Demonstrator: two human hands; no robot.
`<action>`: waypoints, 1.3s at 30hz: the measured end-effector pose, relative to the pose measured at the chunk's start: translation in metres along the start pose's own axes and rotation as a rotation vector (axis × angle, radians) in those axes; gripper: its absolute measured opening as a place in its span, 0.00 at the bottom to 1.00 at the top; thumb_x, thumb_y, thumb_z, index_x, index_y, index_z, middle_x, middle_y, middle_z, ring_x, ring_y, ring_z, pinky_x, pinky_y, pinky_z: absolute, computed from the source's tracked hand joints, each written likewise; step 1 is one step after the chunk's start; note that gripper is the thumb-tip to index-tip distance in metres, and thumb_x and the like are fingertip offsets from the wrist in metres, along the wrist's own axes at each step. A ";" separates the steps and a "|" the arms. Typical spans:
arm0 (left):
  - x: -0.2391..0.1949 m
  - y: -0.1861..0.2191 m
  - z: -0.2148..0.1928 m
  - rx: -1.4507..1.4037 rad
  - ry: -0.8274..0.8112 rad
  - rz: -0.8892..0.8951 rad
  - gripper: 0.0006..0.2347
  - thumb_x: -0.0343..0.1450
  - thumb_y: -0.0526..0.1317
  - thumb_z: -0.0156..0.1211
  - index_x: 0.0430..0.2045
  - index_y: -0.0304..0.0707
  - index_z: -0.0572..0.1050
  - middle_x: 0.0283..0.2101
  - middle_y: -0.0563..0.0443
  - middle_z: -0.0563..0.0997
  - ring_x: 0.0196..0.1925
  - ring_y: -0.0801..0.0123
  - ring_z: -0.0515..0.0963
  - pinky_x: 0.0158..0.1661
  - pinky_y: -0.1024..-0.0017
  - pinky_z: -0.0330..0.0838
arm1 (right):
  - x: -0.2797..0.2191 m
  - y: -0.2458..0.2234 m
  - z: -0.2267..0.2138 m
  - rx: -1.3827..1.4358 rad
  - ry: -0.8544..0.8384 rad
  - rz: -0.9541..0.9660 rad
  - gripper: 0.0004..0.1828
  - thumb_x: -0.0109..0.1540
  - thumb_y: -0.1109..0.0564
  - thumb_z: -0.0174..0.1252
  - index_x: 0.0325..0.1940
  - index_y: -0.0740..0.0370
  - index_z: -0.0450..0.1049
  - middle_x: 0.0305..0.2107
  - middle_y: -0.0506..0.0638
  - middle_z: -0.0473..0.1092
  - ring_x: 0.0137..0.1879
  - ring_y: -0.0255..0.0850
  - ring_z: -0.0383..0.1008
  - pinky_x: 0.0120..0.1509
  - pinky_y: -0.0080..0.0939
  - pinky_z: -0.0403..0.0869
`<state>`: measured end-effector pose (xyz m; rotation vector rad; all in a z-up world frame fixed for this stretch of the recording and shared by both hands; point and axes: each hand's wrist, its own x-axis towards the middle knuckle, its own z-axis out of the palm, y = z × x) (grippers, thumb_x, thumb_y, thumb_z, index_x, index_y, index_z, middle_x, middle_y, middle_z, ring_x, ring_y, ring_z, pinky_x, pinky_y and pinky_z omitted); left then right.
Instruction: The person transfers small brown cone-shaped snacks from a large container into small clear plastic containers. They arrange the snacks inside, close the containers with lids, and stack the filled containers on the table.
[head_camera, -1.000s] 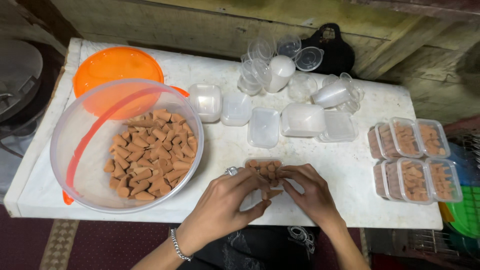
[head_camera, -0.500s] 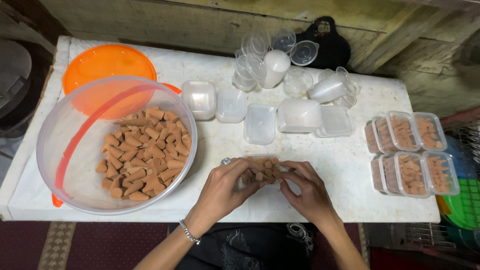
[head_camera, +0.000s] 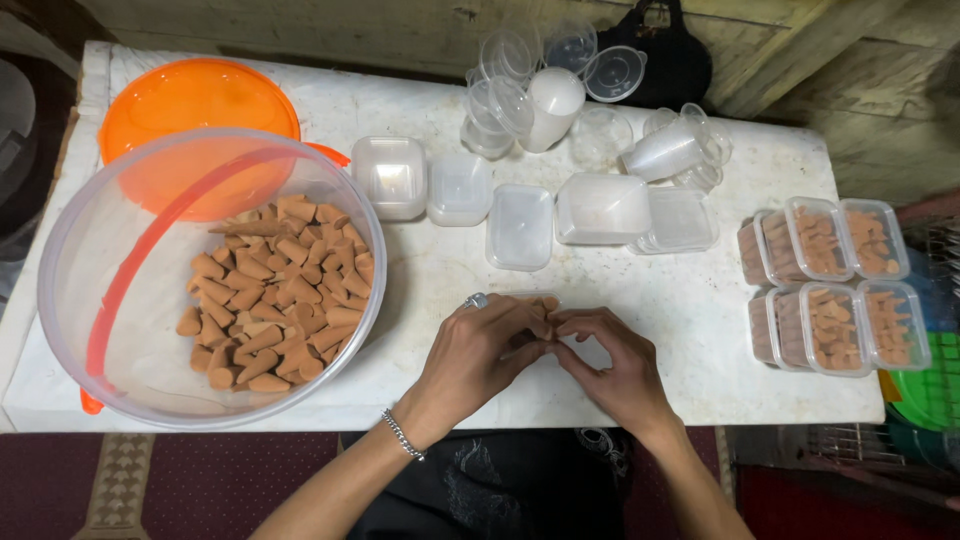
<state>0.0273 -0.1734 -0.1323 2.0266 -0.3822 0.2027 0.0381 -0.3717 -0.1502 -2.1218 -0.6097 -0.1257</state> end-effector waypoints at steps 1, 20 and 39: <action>0.000 0.001 0.001 0.000 -0.002 -0.006 0.06 0.62 0.36 0.72 0.28 0.47 0.80 0.30 0.57 0.83 0.37 0.62 0.84 0.36 0.69 0.73 | -0.002 0.004 0.001 0.003 -0.003 0.004 0.12 0.56 0.66 0.67 0.42 0.59 0.77 0.35 0.50 0.78 0.43 0.43 0.80 0.46 0.41 0.79; -0.031 -0.035 0.030 0.423 -0.189 0.250 0.16 0.75 0.51 0.47 0.49 0.47 0.78 0.59 0.35 0.71 0.72 0.43 0.61 0.68 0.34 0.39 | -0.015 0.020 -0.009 0.013 0.106 0.171 0.14 0.58 0.62 0.67 0.47 0.61 0.77 0.32 0.51 0.80 0.39 0.41 0.80 0.43 0.43 0.76; -0.031 -0.040 0.032 0.450 -0.162 0.303 0.16 0.75 0.52 0.46 0.46 0.48 0.79 0.60 0.38 0.72 0.71 0.49 0.62 0.69 0.37 0.39 | -0.012 0.013 -0.002 -0.030 -0.009 0.286 0.11 0.63 0.57 0.62 0.49 0.59 0.75 0.32 0.53 0.79 0.37 0.43 0.79 0.41 0.43 0.74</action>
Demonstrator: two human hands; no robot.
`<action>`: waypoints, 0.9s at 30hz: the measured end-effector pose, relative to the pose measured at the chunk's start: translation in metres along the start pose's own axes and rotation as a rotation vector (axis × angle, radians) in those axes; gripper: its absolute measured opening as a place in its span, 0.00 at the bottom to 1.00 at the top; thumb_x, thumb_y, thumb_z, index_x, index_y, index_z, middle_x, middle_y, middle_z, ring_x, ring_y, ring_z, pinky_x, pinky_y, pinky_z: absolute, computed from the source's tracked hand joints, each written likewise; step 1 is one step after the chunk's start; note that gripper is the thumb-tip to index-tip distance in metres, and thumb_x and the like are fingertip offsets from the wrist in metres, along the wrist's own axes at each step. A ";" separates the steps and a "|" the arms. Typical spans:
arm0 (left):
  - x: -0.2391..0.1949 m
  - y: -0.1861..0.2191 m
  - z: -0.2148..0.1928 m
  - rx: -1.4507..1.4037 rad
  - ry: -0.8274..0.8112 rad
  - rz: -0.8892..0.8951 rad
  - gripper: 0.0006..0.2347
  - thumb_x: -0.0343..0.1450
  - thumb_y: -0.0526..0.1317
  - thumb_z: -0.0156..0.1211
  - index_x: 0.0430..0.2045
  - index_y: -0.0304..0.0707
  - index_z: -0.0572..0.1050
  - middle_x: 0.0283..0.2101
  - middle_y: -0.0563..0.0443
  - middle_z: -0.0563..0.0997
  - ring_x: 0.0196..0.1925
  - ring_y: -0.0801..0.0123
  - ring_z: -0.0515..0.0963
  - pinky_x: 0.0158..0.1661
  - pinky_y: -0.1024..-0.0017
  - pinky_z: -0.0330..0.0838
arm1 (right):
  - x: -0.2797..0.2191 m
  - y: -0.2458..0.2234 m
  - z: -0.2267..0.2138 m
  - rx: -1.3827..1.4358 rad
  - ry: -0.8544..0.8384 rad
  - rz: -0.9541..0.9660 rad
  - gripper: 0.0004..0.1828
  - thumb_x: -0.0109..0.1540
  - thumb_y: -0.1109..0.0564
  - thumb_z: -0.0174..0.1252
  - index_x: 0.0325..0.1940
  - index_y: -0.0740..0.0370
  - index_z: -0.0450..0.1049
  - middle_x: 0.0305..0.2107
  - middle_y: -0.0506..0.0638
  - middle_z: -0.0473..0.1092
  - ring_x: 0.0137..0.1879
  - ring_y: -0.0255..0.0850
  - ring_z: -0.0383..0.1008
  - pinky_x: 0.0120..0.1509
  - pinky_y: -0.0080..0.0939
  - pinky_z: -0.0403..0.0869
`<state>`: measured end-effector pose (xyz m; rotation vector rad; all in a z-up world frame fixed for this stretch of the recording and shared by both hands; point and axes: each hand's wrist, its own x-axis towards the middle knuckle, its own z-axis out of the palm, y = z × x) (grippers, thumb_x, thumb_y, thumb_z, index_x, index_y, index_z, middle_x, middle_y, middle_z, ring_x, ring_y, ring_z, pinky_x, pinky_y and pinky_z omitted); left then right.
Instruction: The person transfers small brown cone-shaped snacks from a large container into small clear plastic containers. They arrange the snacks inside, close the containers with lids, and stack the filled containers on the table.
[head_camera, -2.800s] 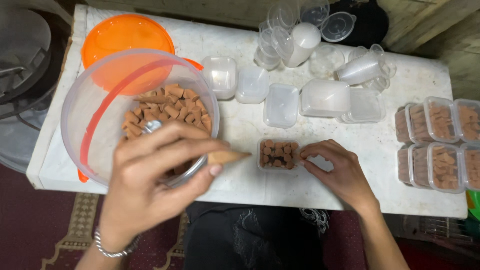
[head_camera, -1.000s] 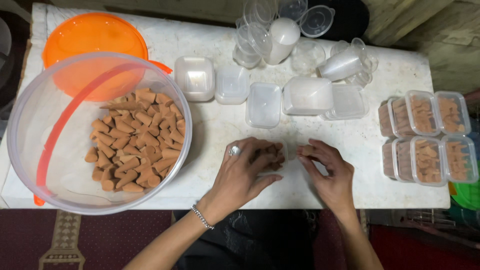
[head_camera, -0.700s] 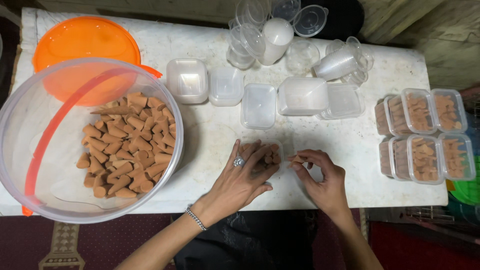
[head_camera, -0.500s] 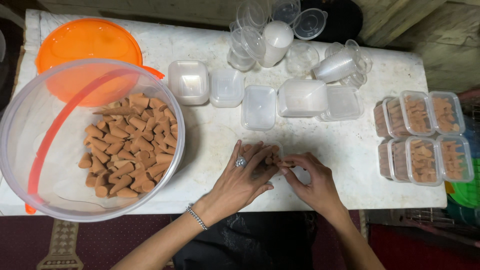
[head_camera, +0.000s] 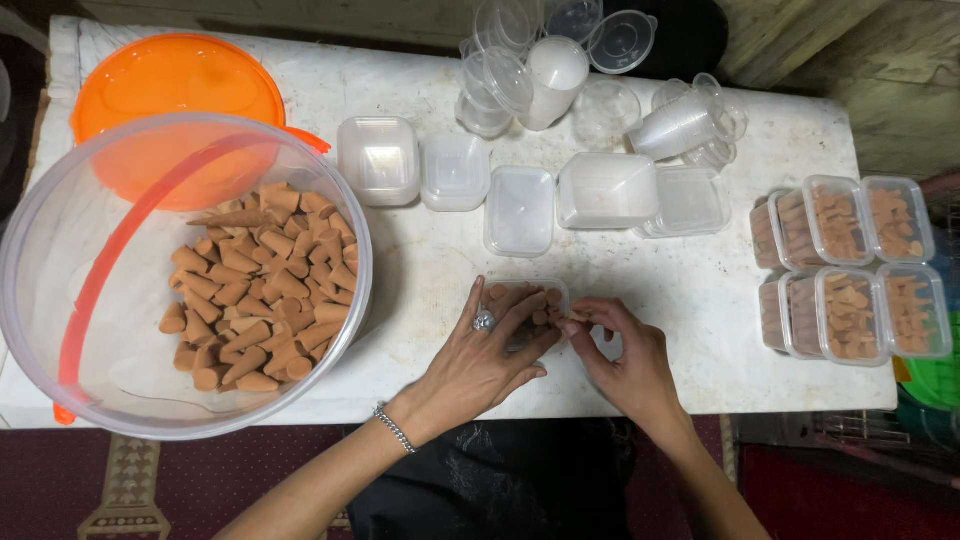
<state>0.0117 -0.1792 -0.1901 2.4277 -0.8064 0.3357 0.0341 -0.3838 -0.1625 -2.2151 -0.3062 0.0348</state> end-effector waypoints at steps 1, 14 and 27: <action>-0.002 0.000 0.001 0.001 0.000 -0.001 0.16 0.75 0.52 0.46 0.46 0.48 0.79 0.60 0.38 0.72 0.71 0.49 0.62 0.69 0.37 0.39 | -0.001 -0.001 0.001 0.001 -0.001 -0.001 0.11 0.63 0.57 0.62 0.49 0.59 0.75 0.32 0.53 0.79 0.37 0.43 0.79 0.41 0.43 0.74; -0.005 -0.015 -0.002 -0.081 -0.010 0.067 0.16 0.73 0.43 0.59 0.54 0.41 0.70 0.61 0.39 0.68 0.61 0.50 0.72 0.69 0.41 0.46 | -0.003 0.005 0.007 -0.149 0.039 -0.429 0.10 0.60 0.61 0.64 0.45 0.63 0.76 0.38 0.49 0.77 0.44 0.41 0.78 0.51 0.37 0.76; -0.003 -0.015 -0.002 -0.075 0.078 0.045 0.12 0.74 0.36 0.60 0.51 0.40 0.71 0.57 0.40 0.70 0.59 0.53 0.74 0.67 0.44 0.55 | -0.001 -0.003 0.008 -0.042 0.028 -0.351 0.09 0.60 0.64 0.62 0.44 0.67 0.79 0.42 0.55 0.75 0.49 0.43 0.80 0.53 0.36 0.81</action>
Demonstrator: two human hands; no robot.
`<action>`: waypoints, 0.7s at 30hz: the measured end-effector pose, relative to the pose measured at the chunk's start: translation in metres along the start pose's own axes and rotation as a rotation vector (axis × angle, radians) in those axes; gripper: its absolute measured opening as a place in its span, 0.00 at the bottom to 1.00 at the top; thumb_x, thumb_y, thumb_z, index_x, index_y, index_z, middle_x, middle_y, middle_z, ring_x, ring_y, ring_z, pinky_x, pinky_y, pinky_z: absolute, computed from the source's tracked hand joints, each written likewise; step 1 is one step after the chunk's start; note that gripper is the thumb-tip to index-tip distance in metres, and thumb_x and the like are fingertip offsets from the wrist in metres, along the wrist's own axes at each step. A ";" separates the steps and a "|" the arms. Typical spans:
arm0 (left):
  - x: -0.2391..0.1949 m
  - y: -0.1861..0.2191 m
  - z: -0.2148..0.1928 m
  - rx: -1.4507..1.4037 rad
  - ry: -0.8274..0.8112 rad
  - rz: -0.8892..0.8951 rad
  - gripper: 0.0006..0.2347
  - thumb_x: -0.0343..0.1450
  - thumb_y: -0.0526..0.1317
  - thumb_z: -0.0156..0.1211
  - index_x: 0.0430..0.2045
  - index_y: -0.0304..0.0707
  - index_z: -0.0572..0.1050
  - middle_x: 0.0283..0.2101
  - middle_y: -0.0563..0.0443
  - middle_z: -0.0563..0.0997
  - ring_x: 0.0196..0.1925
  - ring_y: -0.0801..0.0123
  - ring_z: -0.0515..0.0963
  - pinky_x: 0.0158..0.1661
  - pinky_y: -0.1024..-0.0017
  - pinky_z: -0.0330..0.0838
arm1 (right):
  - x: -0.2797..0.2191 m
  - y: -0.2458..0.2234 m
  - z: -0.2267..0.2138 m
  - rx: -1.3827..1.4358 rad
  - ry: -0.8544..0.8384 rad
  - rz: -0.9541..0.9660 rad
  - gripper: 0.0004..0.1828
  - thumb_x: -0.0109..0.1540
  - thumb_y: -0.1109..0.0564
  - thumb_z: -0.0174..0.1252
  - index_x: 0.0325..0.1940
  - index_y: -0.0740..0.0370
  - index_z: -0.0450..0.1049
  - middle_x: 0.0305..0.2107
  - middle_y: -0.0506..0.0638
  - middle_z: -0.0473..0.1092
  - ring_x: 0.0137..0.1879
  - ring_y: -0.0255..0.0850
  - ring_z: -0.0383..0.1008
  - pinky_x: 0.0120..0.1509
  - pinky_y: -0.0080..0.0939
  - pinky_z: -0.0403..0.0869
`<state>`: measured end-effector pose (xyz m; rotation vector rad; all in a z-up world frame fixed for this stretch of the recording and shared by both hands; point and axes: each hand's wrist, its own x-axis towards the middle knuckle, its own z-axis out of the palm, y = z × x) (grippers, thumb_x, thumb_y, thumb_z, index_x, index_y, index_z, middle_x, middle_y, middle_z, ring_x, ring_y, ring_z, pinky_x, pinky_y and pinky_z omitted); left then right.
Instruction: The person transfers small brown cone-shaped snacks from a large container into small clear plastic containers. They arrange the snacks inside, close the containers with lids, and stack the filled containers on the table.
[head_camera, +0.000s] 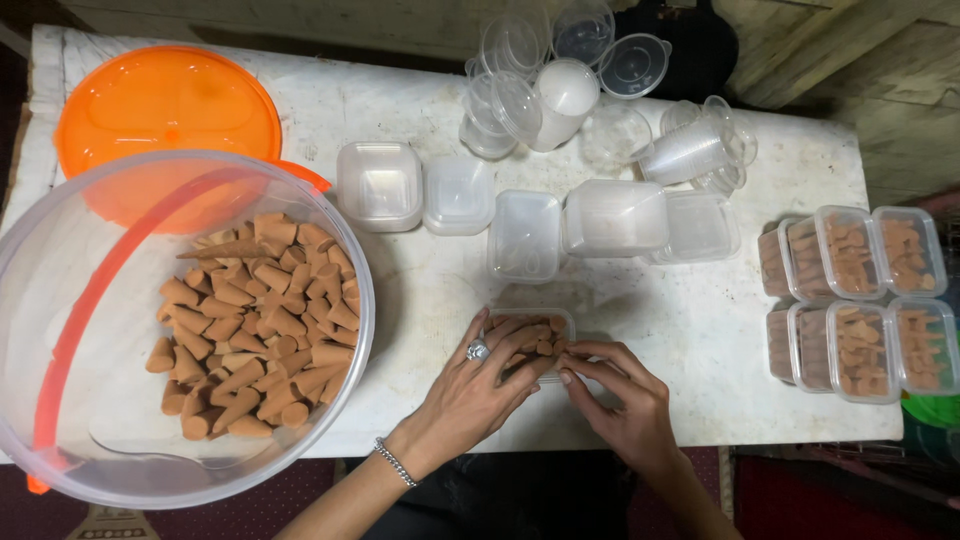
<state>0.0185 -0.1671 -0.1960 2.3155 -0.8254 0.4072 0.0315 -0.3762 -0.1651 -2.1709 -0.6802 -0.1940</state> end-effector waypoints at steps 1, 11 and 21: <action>0.000 0.000 0.000 0.004 -0.001 0.000 0.12 0.74 0.36 0.60 0.51 0.40 0.71 0.57 0.40 0.70 0.59 0.53 0.74 0.67 0.44 0.55 | 0.002 -0.002 -0.001 0.003 0.001 -0.002 0.09 0.60 0.64 0.62 0.44 0.67 0.79 0.42 0.55 0.75 0.49 0.43 0.80 0.53 0.36 0.81; 0.018 0.007 -0.020 -0.135 0.054 -0.097 0.07 0.75 0.40 0.55 0.40 0.37 0.76 0.43 0.47 0.78 0.47 0.58 0.80 0.67 0.52 0.56 | 0.010 0.001 -0.009 0.074 -0.071 0.093 0.10 0.55 0.60 0.68 0.41 0.61 0.81 0.41 0.50 0.77 0.48 0.37 0.79 0.53 0.31 0.79; 0.037 0.006 0.018 -0.189 0.091 -0.342 0.09 0.71 0.42 0.58 0.43 0.45 0.75 0.47 0.49 0.75 0.50 0.57 0.73 0.51 0.60 0.60 | 0.008 0.006 -0.014 -0.024 -0.133 0.068 0.07 0.58 0.58 0.66 0.40 0.60 0.81 0.43 0.48 0.77 0.47 0.34 0.80 0.55 0.31 0.78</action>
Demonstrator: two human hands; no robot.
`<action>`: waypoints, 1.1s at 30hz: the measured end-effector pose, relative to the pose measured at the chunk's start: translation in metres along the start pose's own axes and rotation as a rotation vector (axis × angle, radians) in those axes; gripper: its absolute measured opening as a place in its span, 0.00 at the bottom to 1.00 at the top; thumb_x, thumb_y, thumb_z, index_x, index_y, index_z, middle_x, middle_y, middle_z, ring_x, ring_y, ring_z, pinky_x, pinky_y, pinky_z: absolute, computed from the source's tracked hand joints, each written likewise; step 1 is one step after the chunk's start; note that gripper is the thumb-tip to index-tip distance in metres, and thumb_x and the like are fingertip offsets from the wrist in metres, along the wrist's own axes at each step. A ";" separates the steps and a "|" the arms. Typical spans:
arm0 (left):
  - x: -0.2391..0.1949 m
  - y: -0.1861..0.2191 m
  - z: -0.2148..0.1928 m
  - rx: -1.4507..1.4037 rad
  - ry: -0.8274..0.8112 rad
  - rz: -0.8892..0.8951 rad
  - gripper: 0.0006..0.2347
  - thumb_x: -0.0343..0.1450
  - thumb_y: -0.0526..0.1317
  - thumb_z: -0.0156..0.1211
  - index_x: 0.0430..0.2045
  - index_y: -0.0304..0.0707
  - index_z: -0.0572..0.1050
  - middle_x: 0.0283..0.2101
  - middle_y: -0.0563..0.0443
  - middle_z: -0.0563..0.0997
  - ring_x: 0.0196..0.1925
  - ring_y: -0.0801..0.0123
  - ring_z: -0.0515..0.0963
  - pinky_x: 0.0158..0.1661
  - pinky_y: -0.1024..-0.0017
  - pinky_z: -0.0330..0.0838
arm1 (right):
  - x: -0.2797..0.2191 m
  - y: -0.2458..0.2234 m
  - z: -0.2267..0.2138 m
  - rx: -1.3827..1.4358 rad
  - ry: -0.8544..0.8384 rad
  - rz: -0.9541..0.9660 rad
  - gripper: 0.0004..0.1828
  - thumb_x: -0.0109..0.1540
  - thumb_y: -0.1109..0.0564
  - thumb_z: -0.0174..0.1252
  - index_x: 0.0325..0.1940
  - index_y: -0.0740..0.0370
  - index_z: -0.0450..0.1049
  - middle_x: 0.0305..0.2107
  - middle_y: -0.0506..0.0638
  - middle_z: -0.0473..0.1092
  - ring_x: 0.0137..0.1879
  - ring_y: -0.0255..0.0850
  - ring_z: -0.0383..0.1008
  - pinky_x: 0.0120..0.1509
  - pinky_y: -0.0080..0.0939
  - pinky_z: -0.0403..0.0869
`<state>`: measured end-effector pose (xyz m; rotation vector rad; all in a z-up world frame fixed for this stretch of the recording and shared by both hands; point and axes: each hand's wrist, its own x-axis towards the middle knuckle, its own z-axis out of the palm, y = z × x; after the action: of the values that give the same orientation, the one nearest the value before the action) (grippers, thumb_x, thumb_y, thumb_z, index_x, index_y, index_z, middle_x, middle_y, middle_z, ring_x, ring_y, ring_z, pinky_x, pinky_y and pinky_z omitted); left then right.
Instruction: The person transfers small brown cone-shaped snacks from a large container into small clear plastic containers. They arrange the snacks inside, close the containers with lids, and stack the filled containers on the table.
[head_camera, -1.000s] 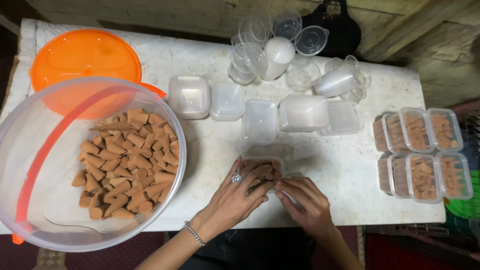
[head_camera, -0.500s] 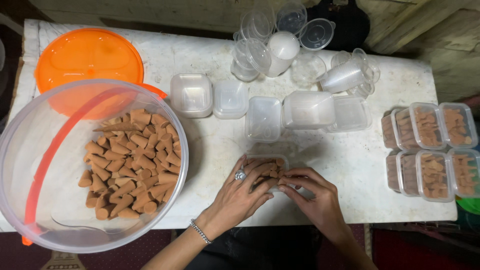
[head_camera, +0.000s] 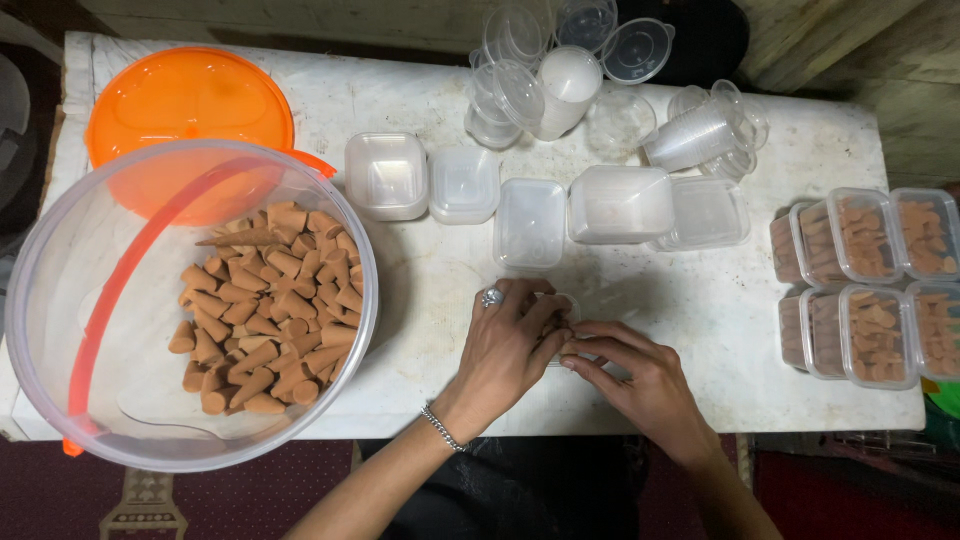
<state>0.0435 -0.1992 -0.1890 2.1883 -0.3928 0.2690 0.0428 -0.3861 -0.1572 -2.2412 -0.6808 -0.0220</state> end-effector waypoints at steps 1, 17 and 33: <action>0.000 0.000 0.000 0.000 0.000 0.001 0.09 0.71 0.42 0.58 0.43 0.45 0.75 0.47 0.49 0.75 0.50 0.57 0.73 0.51 0.60 0.60 | 0.000 0.001 -0.002 -0.001 0.001 0.000 0.07 0.58 0.58 0.66 0.40 0.60 0.81 0.43 0.48 0.77 0.47 0.34 0.80 0.55 0.31 0.78; -0.005 -0.003 0.007 0.091 0.060 -0.024 0.06 0.71 0.38 0.59 0.37 0.43 0.80 0.47 0.52 0.77 0.50 0.62 0.73 0.50 0.64 0.65 | 0.011 -0.013 -0.012 0.019 -0.092 0.117 0.08 0.61 0.58 0.62 0.42 0.61 0.81 0.45 0.55 0.78 0.41 0.47 0.83 0.38 0.43 0.83; -0.005 -0.005 0.009 0.082 0.112 -0.004 0.16 0.70 0.31 0.53 0.52 0.47 0.76 0.44 0.50 0.76 0.46 0.60 0.73 0.47 0.65 0.67 | 0.068 -0.032 -0.036 -0.362 -0.726 0.242 0.12 0.66 0.57 0.51 0.47 0.50 0.80 0.57 0.48 0.64 0.62 0.49 0.72 0.57 0.51 0.78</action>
<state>0.0409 -0.2028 -0.2001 2.2421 -0.3203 0.4101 0.0927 -0.3622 -0.0951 -2.6690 -0.8129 0.8866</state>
